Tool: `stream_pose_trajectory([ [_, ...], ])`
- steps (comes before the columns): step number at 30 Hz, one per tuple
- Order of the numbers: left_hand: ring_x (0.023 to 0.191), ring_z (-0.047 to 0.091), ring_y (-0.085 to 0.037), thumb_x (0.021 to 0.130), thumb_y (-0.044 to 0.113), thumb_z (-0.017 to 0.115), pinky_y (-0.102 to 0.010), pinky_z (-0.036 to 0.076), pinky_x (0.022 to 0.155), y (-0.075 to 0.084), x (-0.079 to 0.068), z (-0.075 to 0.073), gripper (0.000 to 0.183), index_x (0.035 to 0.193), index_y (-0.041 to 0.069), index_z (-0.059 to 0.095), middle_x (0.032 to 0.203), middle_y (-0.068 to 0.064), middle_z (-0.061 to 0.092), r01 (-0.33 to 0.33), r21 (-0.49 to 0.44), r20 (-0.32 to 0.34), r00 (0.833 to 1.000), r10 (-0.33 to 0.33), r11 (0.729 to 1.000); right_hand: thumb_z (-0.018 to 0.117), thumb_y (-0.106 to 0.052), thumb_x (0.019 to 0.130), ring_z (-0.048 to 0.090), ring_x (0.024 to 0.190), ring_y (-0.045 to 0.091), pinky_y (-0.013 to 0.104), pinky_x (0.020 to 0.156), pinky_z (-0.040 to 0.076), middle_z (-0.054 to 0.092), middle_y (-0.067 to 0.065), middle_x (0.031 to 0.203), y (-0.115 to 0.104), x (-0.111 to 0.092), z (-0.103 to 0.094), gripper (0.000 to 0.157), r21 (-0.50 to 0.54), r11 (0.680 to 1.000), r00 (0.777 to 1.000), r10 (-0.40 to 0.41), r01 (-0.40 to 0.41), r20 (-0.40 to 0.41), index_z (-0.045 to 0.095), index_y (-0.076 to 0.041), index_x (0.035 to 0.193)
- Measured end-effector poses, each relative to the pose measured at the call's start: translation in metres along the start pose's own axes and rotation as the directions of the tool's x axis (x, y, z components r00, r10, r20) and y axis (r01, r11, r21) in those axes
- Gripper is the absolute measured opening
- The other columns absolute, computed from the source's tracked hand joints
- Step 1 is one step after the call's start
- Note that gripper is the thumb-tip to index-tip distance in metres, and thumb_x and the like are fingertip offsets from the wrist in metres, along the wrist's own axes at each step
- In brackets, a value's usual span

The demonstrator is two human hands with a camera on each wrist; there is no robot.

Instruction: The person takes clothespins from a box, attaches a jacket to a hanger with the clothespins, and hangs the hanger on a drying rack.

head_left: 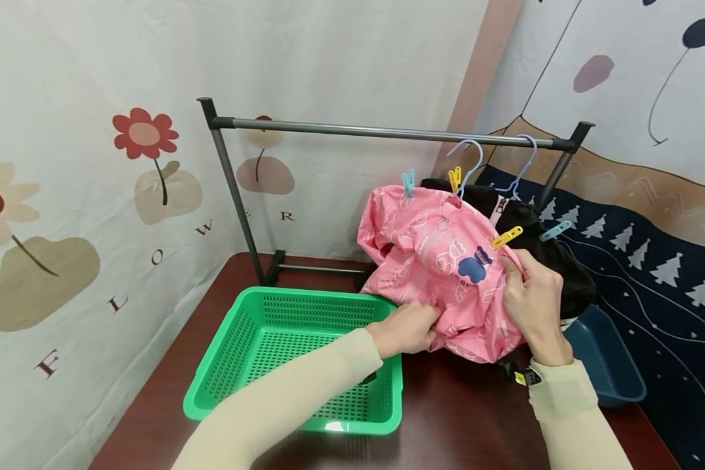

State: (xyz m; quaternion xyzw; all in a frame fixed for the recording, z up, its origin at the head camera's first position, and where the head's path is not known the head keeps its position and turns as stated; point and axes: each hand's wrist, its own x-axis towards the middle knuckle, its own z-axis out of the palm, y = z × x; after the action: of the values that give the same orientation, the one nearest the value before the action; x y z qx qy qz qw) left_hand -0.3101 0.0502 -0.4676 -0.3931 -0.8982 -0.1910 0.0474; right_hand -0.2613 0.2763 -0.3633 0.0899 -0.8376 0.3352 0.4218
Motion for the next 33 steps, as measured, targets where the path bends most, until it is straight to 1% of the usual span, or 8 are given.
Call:
stream_pose_trajectory([
  [3,0.069,0.06,-0.003,0.11,0.023,0.077,-0.02,0.054,0.067,-0.003,-0.001,0.001,0.02,0.092,0.023,0.067,0.077,0.011,0.062,-0.023,-0.016,0.077,0.997,0.024,1.0,0.073,-0.012,0.115,0.065,0.087,0.004,0.002,0.084,0.04,0.087,0.024,0.11,0.0,-0.001,0.002,0.019,0.005,1.0,1.0,-0.009,0.009,0.013,0.084,0.002,0.122],
  [6,0.069,0.061,-0.005,0.112,0.029,0.078,-0.018,0.052,0.068,0.014,-0.011,-0.029,0.023,0.093,0.022,0.069,0.077,0.01,0.064,0.009,-0.035,0.163,0.987,-0.003,0.999,0.073,-0.011,0.115,0.066,0.087,0.008,0.001,0.085,0.04,0.087,0.024,0.111,0.0,-0.002,0.002,0.019,0.006,1.0,1.0,-0.015,0.015,0.02,0.084,0.002,0.122],
  [8,0.067,0.059,-0.005,0.113,0.029,0.079,-0.018,0.049,0.066,0.024,-0.019,-0.048,0.025,0.091,0.02,0.071,0.075,0.009,0.065,0.027,-0.064,0.198,0.98,-0.014,0.998,0.073,-0.011,0.115,0.062,0.088,-0.002,0.0,0.085,0.04,0.088,0.024,0.111,0.0,-0.003,0.001,0.018,0.011,1.0,1.0,-0.016,0.016,0.022,0.085,0.001,0.123],
  [11,0.064,0.055,-0.005,0.113,0.029,0.08,-0.015,0.044,0.064,0.024,-0.026,-0.058,0.024,0.093,0.017,0.074,0.075,0.007,0.065,0.021,-0.101,0.205,0.979,0.001,0.995,0.073,-0.01,0.114,0.057,0.088,-0.01,0.003,0.083,0.04,0.088,0.023,0.11,0.001,-0.004,0.0,0.018,0.014,1.0,0.999,-0.028,0.028,0.02,0.085,0.0,0.122],
  [15,0.071,0.06,-0.002,0.114,0.024,0.078,-0.012,0.051,0.07,0.018,-0.032,-0.068,0.012,0.111,0.013,0.083,0.091,0.003,0.077,0.004,-0.158,0.184,0.983,0.025,0.987,0.074,-0.009,0.114,0.057,0.085,-0.006,0.007,0.079,0.04,0.088,0.022,0.107,0.002,-0.004,-0.001,0.016,0.015,0.999,0.999,-0.049,0.048,0.017,0.086,-0.001,0.121],
  [19,0.082,0.066,-0.002,0.116,0.022,0.075,-0.014,0.057,0.079,0.01,-0.039,-0.078,0.016,0.124,0.013,0.085,0.109,0.002,0.085,0.009,-0.19,0.154,0.988,0.02,0.982,0.074,-0.009,0.113,0.057,0.082,-0.003,0.009,0.076,0.039,0.087,0.022,0.104,0.004,-0.004,-0.003,0.016,0.013,0.998,0.998,-0.064,0.063,0.02,0.086,-0.001,0.12],
  [29,0.108,0.082,-0.012,0.118,0.024,0.073,-0.035,0.068,0.098,-0.017,-0.06,-0.106,0.017,0.126,0.013,0.083,0.117,0.0,0.088,0.036,-0.172,0.005,0.999,-0.036,0.984,0.074,-0.007,0.113,0.057,0.083,-0.004,0.004,0.078,0.04,0.087,0.023,0.106,0.003,-0.005,-0.003,0.015,0.019,0.997,0.997,-0.073,0.072,0.036,0.085,0.001,0.12],
  [33,0.103,0.083,-0.016,0.116,0.02,0.075,-0.039,0.07,0.094,-0.033,-0.069,-0.119,0.014,0.123,0.01,0.083,0.112,-0.002,0.088,0.04,-0.17,-0.1,0.993,-0.057,0.985,0.074,-0.007,0.113,0.058,0.083,-0.002,0.003,0.079,0.041,0.087,0.024,0.106,0.003,-0.004,-0.004,0.015,0.017,0.996,0.995,-0.09,0.089,0.033,0.085,0.002,0.119],
])
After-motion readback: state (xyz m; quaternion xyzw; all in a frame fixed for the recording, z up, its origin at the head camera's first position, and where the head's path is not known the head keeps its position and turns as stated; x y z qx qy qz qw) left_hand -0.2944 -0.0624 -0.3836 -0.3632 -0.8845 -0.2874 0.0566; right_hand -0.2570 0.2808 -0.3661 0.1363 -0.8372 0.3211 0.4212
